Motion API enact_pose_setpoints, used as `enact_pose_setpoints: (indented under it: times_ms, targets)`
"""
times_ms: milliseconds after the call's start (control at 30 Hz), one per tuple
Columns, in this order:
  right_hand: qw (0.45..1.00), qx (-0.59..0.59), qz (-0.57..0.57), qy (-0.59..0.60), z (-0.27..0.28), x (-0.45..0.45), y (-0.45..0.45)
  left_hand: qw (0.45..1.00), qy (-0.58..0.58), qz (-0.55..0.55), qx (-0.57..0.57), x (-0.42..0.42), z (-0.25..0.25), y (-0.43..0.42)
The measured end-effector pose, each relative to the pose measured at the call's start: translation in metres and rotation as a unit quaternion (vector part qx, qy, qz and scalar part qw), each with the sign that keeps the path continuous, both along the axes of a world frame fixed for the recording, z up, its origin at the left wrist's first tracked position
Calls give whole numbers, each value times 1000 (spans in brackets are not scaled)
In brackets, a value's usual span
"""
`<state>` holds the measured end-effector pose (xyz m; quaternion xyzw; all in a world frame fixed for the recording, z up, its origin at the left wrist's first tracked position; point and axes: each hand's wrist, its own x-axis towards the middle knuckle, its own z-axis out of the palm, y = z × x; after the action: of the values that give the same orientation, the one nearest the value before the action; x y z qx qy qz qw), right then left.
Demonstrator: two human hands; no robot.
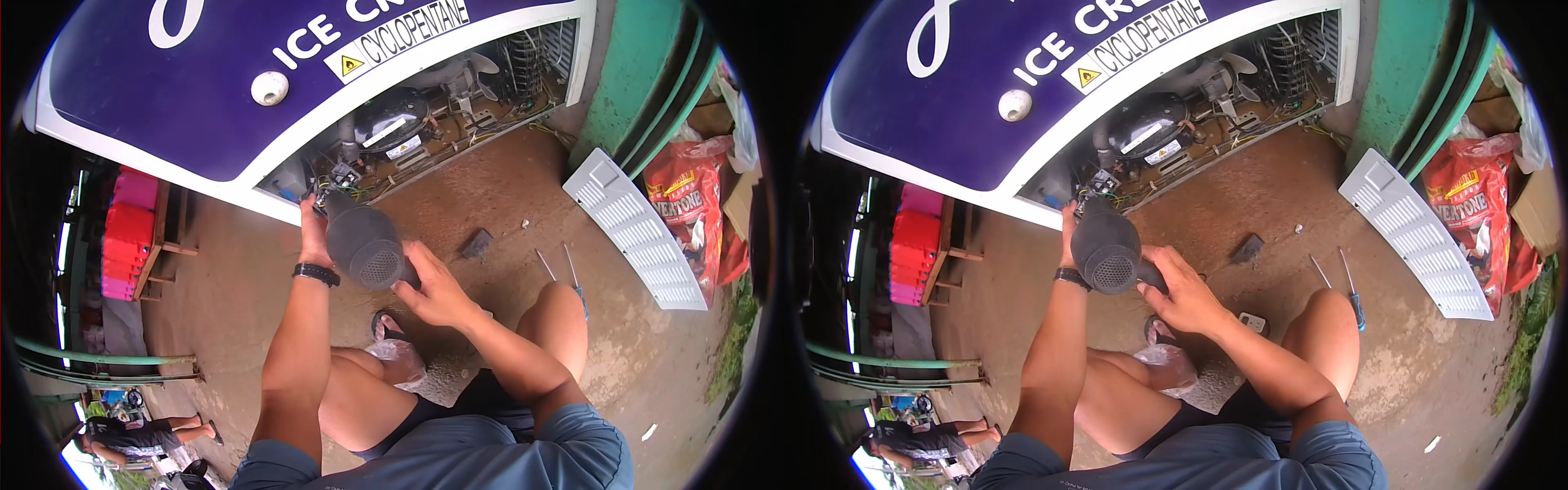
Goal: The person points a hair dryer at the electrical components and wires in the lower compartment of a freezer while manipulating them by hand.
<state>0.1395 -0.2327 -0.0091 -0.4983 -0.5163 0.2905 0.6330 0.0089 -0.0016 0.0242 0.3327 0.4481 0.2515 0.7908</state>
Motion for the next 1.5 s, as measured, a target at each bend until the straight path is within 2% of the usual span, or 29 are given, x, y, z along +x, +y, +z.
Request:
enact_pose_setpoints:
  times_ms: [133, 200, 367, 533, 633, 700, 767, 900, 933, 1000, 1033, 1067, 1100, 1133, 1167, 1233, 1300, 1367, 1467, 1500]
  targets:
    - [1000, -6, -2, -29, -3, -9, 1, 999, -18, -39, -10, -17, -16, 20]
    - [999, -10, -1, -34, -3, -11, 0, 999, 11, -12, -28, -21, -21, 27]
    - [998, -1, -2, -67, -2, -8, 1, 1000, 3, 13, -19, -23, -34, 33]
    - [998, -31, -1, -49, 0, -1, -2, 998, -25, -32, -39, -18, -16, 20]
    - [998, 1, -23, -64, -5, 5, 0, 998, -28, -45, -31, -11, -6, 7]
    - [997, -4, -19, -74, -6, 10, 0, 999, 28, 5, -40, -5, -4, 4]
    - [998, -18, -29, -56, -9, 13, 1, 999, 21, 11, -34, -9, -23, 16]
    - [998, -31, -45, -26, -11, 20, 0, 999, 46, 9, -25, -10, -28, 18]
    - [996, -24, -71, -39, -14, 20, -1, 994, 113, 8, 4, -5, -26, 15]
    - [997, -28, -64, -19, -16, 24, 1, 955, 290, -22, 62, -3, -22, 16]
    - [997, -32, -63, 4, -17, 27, 2, 956, 288, -20, 62, 1, -9, 12]
    - [997, -31, -69, 8, -18, 29, 2, 832, 488, -115, 239, 4, 5, 8]
    - [997, -31, -69, 7, -20, 32, 1, 627, 642, -200, 393, 10, 25, -1]
    - [997, -49, -63, 21, -22, 35, 1, 653, 592, -140, 452, 18, 43, -14]
    - [995, -66, -59, 36, -23, 37, 1, 651, 591, -143, 454, 23, 40, -13]
    - [994, -70, -66, 46, -21, 41, 1, 697, 331, -33, 635, 34, 25, -2]
    - [993, -74, -70, 56, -20, 41, -2, 717, 337, -18, 610, 41, -1, 30]
    - [992, -51, -65, 95, -22, 45, 0, 692, 454, -50, 560, 50, -11, 68]
    - [993, -38, -62, 88, -28, 49, -6, 636, 547, -189, 510, 56, -20, 122]
    - [993, -41, -63, 91, -29, 50, -8, 600, 606, -263, 451, 63, -26, 150]
